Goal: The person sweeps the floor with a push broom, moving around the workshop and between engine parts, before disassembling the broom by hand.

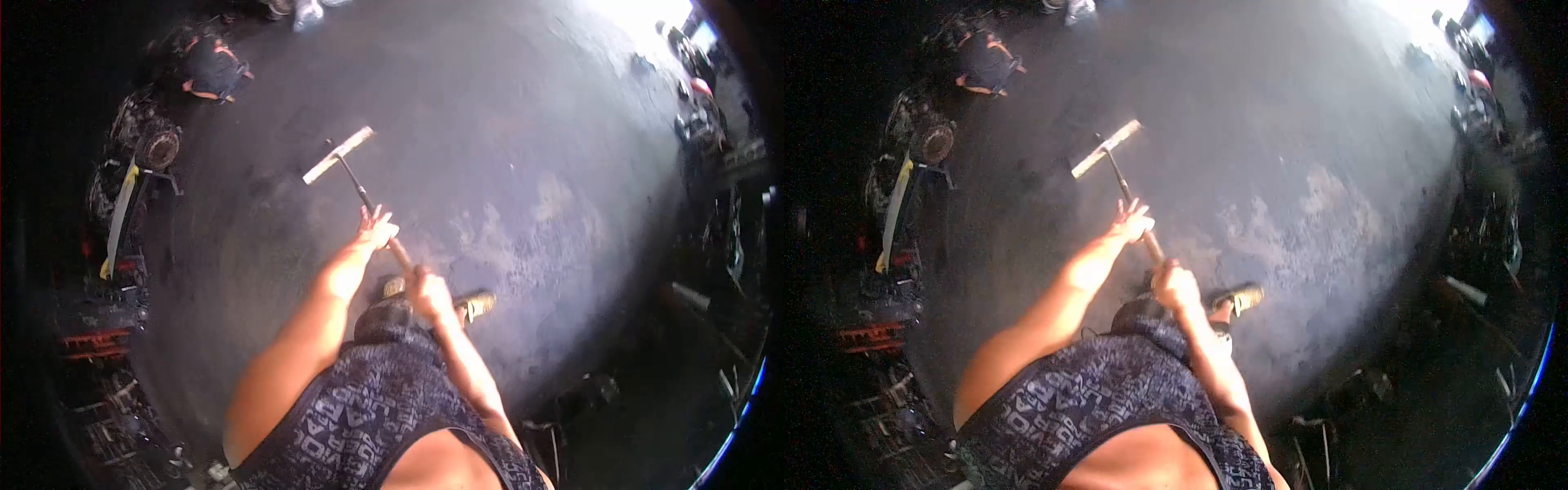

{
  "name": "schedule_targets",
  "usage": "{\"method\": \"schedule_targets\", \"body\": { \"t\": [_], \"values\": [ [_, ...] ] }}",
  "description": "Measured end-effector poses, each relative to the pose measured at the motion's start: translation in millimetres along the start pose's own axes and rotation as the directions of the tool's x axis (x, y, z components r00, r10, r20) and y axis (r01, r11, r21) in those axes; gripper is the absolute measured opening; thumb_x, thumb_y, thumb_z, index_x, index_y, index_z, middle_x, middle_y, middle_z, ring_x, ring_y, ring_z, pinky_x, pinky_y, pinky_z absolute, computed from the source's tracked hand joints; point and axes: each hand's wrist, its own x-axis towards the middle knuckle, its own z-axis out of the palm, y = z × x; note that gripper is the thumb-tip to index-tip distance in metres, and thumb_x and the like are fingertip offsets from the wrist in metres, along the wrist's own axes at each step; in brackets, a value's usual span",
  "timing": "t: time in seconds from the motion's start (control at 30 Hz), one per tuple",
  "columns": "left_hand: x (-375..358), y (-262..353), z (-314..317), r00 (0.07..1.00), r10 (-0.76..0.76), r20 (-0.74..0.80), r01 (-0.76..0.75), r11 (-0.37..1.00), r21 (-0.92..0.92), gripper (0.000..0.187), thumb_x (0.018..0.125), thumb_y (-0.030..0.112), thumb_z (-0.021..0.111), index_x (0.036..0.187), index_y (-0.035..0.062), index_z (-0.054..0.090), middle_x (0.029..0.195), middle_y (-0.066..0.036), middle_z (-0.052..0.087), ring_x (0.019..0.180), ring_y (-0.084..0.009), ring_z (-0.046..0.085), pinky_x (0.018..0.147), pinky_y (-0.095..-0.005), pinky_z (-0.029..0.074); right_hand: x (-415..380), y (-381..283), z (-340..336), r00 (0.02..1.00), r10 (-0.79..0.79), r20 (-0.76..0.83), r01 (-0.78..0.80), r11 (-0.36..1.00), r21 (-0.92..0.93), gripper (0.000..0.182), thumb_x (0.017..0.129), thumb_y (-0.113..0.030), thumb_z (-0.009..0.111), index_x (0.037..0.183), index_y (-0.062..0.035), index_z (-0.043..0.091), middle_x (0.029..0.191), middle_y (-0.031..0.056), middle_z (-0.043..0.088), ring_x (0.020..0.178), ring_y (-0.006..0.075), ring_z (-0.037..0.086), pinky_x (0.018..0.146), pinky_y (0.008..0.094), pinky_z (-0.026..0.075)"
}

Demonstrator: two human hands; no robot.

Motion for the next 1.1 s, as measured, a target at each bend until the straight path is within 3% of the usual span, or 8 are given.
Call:
{"method": "schedule_targets", "body": {
  "t": [0.1,0.2,0.27,0.57,0.83,0.93,1.07,1.1],
  "values": [
    [18.5,70.6,-4.1,0.911,0.357,-0.208,-0.381,0.920,-0.090,0.031,0.068,0.035,0.075,0.093,0.0192,0.066,0.135,-0.008,0.050,0.137,-0.0320,0.032,0.108,-0.0718,0.016,-76.0,45.6,-131.7,0.971,0.196,0.139,-0.219,0.960,0.176,0.032,0.090,-0.028,0.060,0.108,-0.0013,0.062,0.088,0.0214,0.067,0.084,0.0369,0.066,0.072,0.0430,0.050],
    [44.1,179.2,-0.9,0.877,0.380,0.294,-0.389,0.921,-0.032,0.030,0.070,0.038,0.074,0.090,0.0167,0.066,0.097,-0.005,0.063,0.093,-0.0239,0.060,0.090,-0.0473,0.046,-170.0,87.4,-232.0,0.908,0.396,0.140,-0.412,0.904,0.114,0.035,0.088,-0.028,0.062,0.116,-0.0056,0.062,0.090,0.0216,0.067,0.086,0.0357,0.068,0.074,0.0405,0.052],
    [37.2,249.2,-17.5,0.809,0.461,0.365,-0.461,0.883,-0.095,0.027,0.071,0.036,0.072,0.089,0.0159,0.067,0.094,-0.005,0.064,0.090,-0.0248,0.062,0.086,-0.0462,0.048,-215.7,105.7,-278.1,0.873,0.481,0.072,-0.486,0.872,0.063,0.038,0.085,-0.026,0.068,0.117,-0.0066,0.063,0.092,0.0191,0.069,0.086,0.0282,0.070,0.075,0.0369,0.053],
    [62.9,461.2,-23.7,0.602,0.796,0.060,-0.734,0.582,-0.351,0.018,0.077,0.029,0.067,0.084,0.0132,0.070,0.081,-0.009,0.069,0.079,-0.0284,0.069,0.073,-0.0420,0.056,-285.5,155.0,-425.4,0.703,0.711,-0.035,-0.711,0.703,-0.017,0.040,0.073,-0.014,0.074,0.112,-0.0054,0.068,0.091,0.0146,0.072,0.085,0.0176,0.069,0.078,0.0327,0.053],
    [196.3,370.4,0.1,0.652,0.758,-0.025,-0.707,0.596,-0.381,0.025,0.071,0.032,0.072,0.088,0.0141,0.069,0.085,-0.007,0.069,0.084,-0.0279,0.067,0.073,-0.0415,0.054,-100.9,155.2,-403.5,0.728,0.682,0.064,-0.677,0.731,-0.089,0.041,0.077,-0.023,0.073,0.114,-0.0067,0.067,0.096,0.0183,0.070,0.090,0.0251,0.071,0.079,0.0354,0.053],
    [220.3,279.0,-70.4,0.854,0.503,0.135,-0.480,0.861,-0.168,0.024,0.069,0.032,0.075,0.087,0.0159,0.072,0.085,-0.008,0.070,0.084,-0.0259,0.068,0.072,-0.0428,0.054,-18.9,167.4,-350.8,0.818,0.573,0.052,-0.572,0.820,-0.037,0.038,0.078,-0.022,0.072,0.113,-0.0080,0.066,0.094,0.0191,0.069,0.091,0.0309,0.069,0.079,0.0372,0.053],
    [282.0,178.6,-105.3,0.945,0.266,0.191,-0.255,0.964,-0.078,0.023,0.070,0.030,0.073,0.086,0.0144,0.072,0.084,-0.009,0.070,0.083,-0.0268,0.068,0.071,-0.0426,0.055,86.7,140.2,-276.6,0.880,0.452,0.148,-0.438,0.891,-0.121,0.036,0.087,-0.037,0.062,0.114,-0.0115,0.063,0.089,0.0209,0.067,0.084,0.0388,0.065,0.075,0.0473,0.051],
    [294.9,166.1,-115.6,0.951,0.242,0.193,-0.233,0.970,-0.070,0.022,0.070,0.030,0.073,0.085,0.0141,0.072,0.084,-0.009,0.070,0.083,-0.0271,0.068,0.070,-0.0426,0.055,99.7,127.8,-281.4,0.965,0.261,-0.009,-0.260,0.965,0.032,0.031,0.088,-0.033,0.062,0.111,-0.0121,0.063,0.089,0.0206,0.067,0.082,0.0400,0.065,0.074,0.0489,0.051]
  ]
}}
